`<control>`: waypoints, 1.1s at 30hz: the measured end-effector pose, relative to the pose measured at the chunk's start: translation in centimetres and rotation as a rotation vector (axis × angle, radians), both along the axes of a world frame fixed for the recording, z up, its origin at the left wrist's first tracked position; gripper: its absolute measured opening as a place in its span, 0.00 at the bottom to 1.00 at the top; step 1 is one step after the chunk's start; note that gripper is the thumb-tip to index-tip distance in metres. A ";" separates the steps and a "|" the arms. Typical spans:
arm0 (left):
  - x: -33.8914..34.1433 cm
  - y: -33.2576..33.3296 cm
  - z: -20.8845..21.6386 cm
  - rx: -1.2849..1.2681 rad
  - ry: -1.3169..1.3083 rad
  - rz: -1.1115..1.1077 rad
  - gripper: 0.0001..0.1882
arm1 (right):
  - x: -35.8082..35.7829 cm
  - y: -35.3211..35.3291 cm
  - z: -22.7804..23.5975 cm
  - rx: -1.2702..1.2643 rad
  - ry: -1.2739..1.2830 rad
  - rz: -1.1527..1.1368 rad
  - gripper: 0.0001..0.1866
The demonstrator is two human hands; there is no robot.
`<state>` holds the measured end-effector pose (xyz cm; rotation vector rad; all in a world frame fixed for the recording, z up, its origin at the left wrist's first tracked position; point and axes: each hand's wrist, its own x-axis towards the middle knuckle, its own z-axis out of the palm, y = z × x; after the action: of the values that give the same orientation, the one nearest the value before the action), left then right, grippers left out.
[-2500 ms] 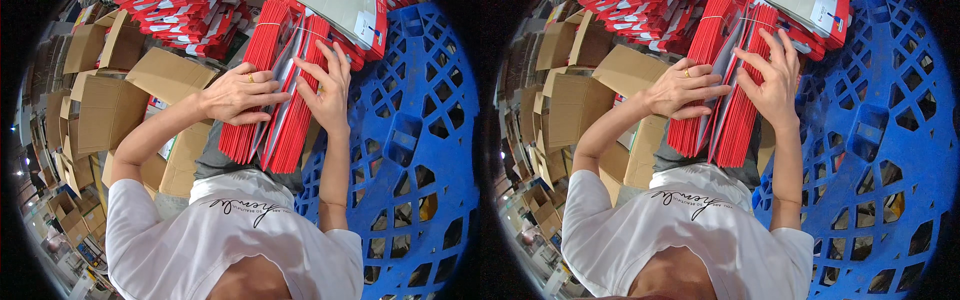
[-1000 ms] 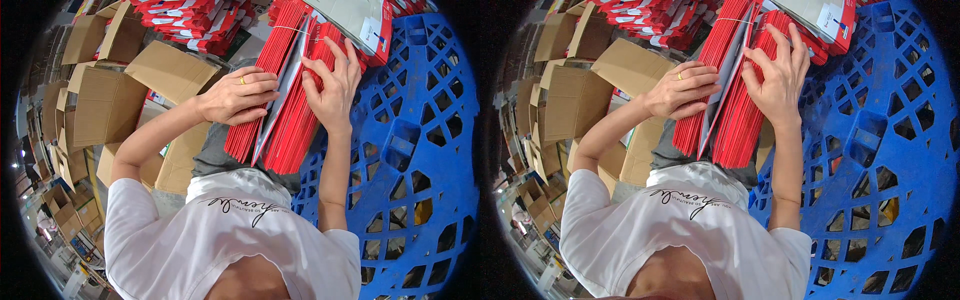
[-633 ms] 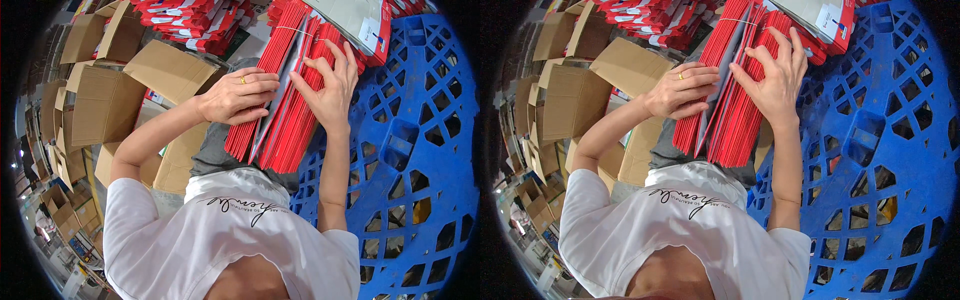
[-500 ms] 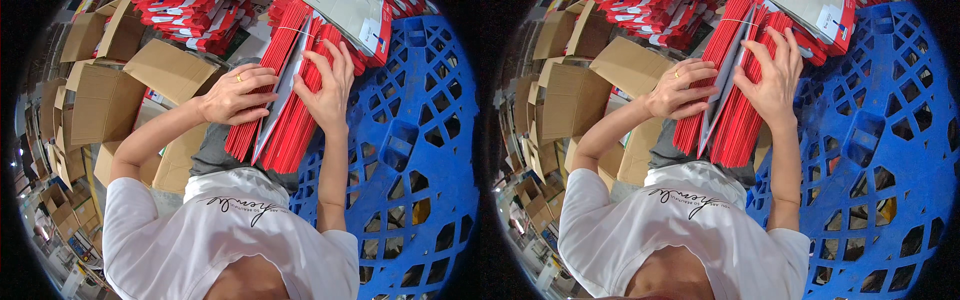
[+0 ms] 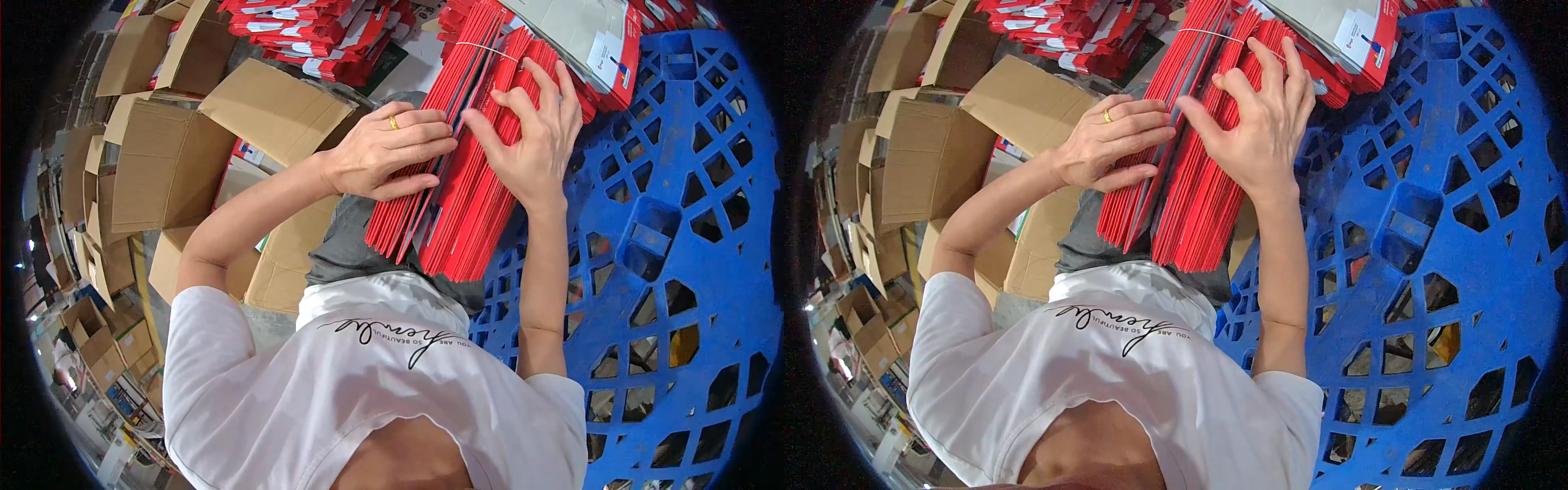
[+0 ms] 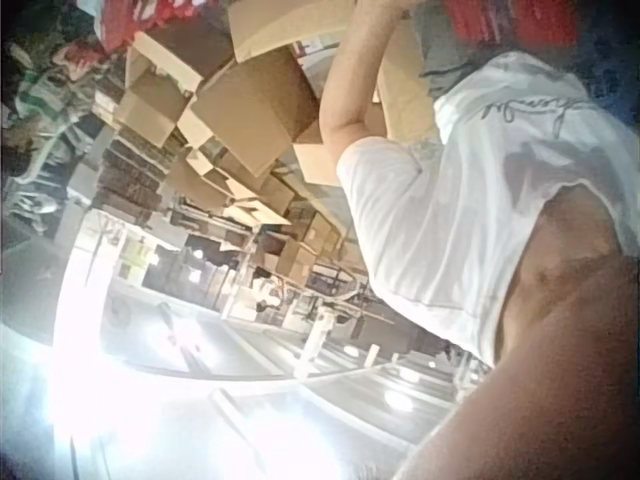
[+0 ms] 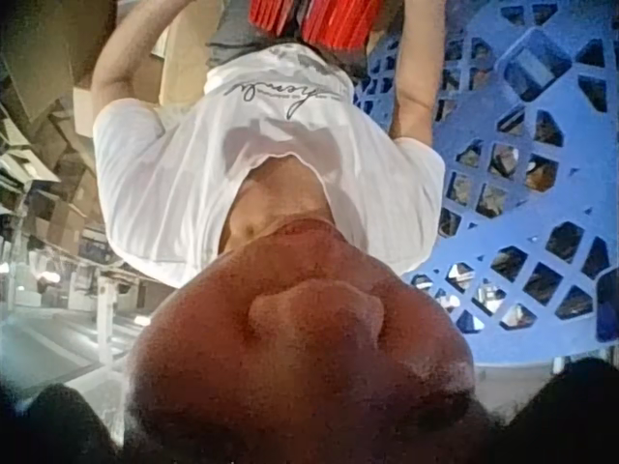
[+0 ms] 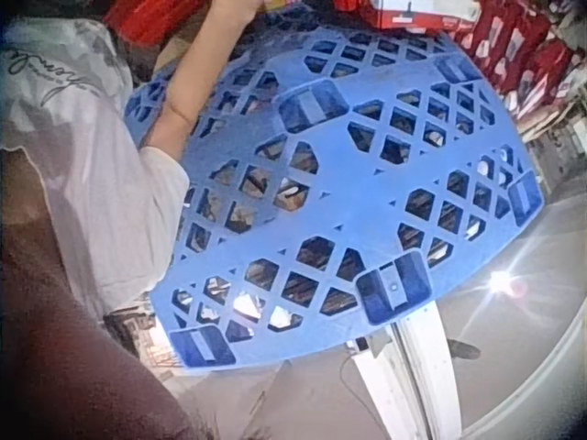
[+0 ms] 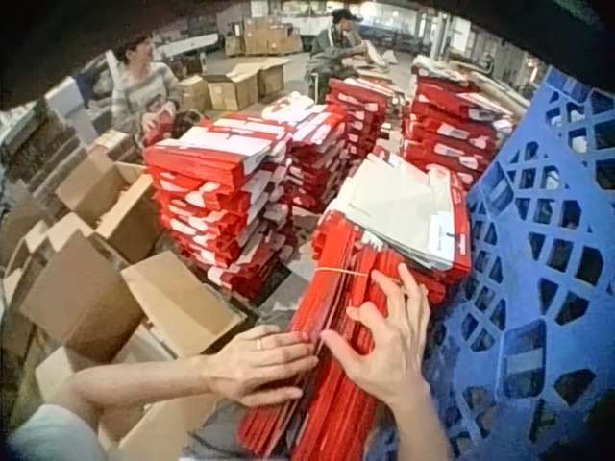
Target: The person sits on the floor in a warehouse and repeatedly picks up stacks of red envelopes from a blue crate. They fan the envelopes to inspect them, then place the stacks into cardboard boxes. The process is repeated continuously.
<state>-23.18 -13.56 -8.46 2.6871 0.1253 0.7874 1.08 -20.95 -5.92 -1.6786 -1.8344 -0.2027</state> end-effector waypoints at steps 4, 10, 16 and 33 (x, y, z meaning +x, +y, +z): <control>-0.2 0.3 0.3 0.017 0.023 0.002 0.26 | 0.0 -0.1 -0.2 -0.014 0.027 0.002 0.16; -0.1 0.2 0.1 0.025 0.004 -0.012 0.24 | 0.0 -0.5 -0.1 -0.066 0.034 0.072 0.25; -0.3 0.2 0.1 0.023 0.024 0.002 0.25 | 0.5 -0.3 0.0 -0.076 0.009 0.071 0.18; -0.4 0.2 -1.0 0.003 -0.026 -0.004 0.23 | 0.1 0.3 0.0 -0.022 0.122 0.009 0.17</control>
<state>-23.60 -13.41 -9.50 2.6778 0.1131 0.8215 1.14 -20.65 -5.91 -1.6605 -1.7596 -0.0750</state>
